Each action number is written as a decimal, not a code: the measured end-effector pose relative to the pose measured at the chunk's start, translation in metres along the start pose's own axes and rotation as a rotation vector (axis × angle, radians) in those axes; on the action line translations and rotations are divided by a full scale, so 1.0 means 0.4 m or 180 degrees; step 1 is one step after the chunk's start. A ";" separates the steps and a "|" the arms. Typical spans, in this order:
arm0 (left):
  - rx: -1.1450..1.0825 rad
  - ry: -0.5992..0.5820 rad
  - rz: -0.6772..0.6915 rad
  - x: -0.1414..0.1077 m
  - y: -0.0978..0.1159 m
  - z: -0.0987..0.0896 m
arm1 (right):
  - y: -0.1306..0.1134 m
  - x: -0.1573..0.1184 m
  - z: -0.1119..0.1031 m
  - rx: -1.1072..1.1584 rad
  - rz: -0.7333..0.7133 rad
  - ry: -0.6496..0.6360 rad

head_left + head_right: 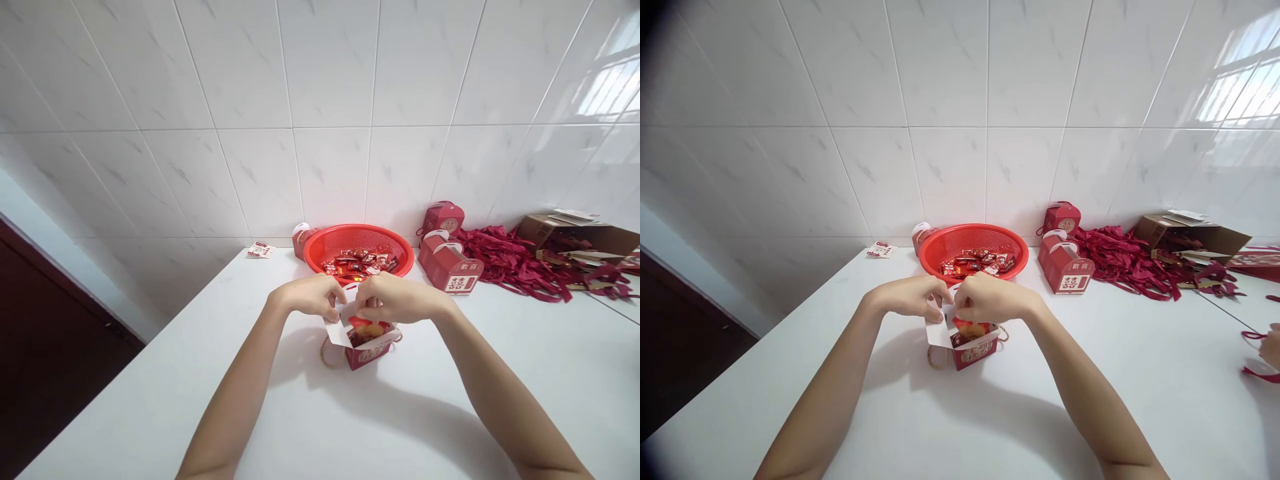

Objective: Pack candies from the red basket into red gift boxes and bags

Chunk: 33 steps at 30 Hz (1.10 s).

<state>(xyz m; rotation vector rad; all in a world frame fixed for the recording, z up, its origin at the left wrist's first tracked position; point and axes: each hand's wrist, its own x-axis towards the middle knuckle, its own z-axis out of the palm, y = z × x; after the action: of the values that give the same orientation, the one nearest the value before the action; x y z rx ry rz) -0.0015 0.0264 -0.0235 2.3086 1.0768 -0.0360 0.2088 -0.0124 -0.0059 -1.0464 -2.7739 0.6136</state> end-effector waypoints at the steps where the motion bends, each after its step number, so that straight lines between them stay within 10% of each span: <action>1: -0.0002 0.0003 -0.0011 0.001 -0.001 0.001 | 0.000 0.002 0.001 -0.0010 0.0076 -0.0016; 16: -0.0495 0.0345 -0.0075 -0.016 0.014 0.017 | 0.056 -0.129 0.057 0.0170 0.0050 0.0881; 28: -0.1702 0.3677 -0.0196 -0.080 0.041 0.276 | 0.118 -0.115 0.237 0.1072 0.0248 0.3157; 33: -0.2158 0.3723 -0.0062 -0.056 0.056 0.317 | 0.101 -0.116 0.234 0.1263 0.0118 0.2985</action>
<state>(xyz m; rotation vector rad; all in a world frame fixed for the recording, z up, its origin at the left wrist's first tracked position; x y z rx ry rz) 0.0262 -0.0661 -0.1117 1.5752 1.3015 1.5612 0.2457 -0.0463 -0.1064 -0.9520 -1.7449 0.4706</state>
